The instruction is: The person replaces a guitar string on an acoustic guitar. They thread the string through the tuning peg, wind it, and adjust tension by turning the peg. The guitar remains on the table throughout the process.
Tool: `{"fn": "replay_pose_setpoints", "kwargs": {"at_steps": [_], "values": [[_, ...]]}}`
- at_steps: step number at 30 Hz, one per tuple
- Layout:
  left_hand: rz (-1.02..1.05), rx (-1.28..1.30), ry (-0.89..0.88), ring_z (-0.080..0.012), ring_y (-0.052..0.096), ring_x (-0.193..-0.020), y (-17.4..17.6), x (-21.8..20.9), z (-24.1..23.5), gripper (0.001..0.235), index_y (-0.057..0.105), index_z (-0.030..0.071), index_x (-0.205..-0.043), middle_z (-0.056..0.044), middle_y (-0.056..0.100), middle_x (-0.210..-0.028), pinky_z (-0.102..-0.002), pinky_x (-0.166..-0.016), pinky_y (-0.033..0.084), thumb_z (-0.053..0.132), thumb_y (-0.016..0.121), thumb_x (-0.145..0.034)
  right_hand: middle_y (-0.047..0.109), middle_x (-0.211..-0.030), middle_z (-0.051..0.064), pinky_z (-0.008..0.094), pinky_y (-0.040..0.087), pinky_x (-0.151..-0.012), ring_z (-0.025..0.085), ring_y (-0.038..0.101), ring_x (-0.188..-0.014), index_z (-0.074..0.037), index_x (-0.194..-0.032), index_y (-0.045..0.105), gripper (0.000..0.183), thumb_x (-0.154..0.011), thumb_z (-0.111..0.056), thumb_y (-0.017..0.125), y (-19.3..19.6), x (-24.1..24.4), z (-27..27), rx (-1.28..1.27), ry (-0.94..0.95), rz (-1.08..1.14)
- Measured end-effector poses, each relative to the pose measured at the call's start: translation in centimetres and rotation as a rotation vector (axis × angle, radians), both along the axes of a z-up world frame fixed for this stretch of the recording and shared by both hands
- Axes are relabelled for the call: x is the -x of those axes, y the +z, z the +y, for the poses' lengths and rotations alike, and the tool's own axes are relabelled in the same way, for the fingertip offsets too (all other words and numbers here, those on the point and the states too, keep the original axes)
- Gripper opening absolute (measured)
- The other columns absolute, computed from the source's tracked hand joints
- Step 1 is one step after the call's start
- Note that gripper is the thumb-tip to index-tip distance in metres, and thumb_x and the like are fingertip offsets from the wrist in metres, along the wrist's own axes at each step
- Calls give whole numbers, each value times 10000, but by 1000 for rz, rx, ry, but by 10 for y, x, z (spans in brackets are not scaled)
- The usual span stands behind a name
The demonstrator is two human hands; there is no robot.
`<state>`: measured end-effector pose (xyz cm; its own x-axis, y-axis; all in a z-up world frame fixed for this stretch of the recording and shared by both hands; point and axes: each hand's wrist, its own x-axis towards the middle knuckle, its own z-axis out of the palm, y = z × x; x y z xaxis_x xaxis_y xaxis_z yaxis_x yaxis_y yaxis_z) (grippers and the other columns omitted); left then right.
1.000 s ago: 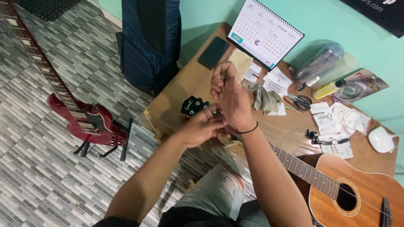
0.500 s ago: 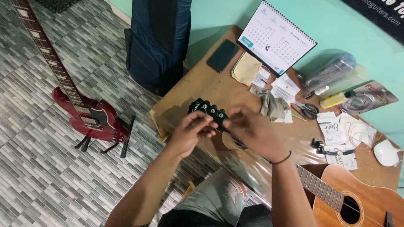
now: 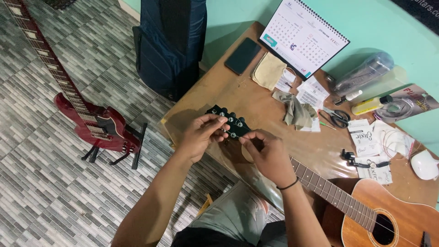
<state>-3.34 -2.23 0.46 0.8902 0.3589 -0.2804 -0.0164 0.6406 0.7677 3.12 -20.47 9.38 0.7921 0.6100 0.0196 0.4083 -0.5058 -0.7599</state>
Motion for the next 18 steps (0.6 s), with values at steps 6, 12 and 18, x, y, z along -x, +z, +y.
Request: {"fn": "replay_pose_setpoints", "kwargs": {"at_steps": [6,12,18], "values": [[59,-141,115,-231,776,-703,17,6,-8,280,738,-64,-1088,-228,770,-921,-257,-614,656,127,814,-899,702,-718,137,354,545,-581,319,703,-646,-141,-966,786,90,-961,-158,698,-26,4,3,-7,-35,-252],[124,-104,270,-256,776,-687,10,3,-28,348,677,-66,-1020,-224,762,-868,-282,-611,665,119,889,-815,667,-716,82,333,555,-573,288,691,-661,-147,-923,753,51,-950,-137,711,-39,10,3,-80,-25,-558],[147,-276,269,-251,785,-711,40,16,-34,273,766,-42,-1001,-233,790,-918,-301,-625,675,126,882,-820,575,-697,81,334,554,-568,272,638,-615,-74,-897,735,40,-906,-40,717,-52,14,-1,-124,64,-819]]}}
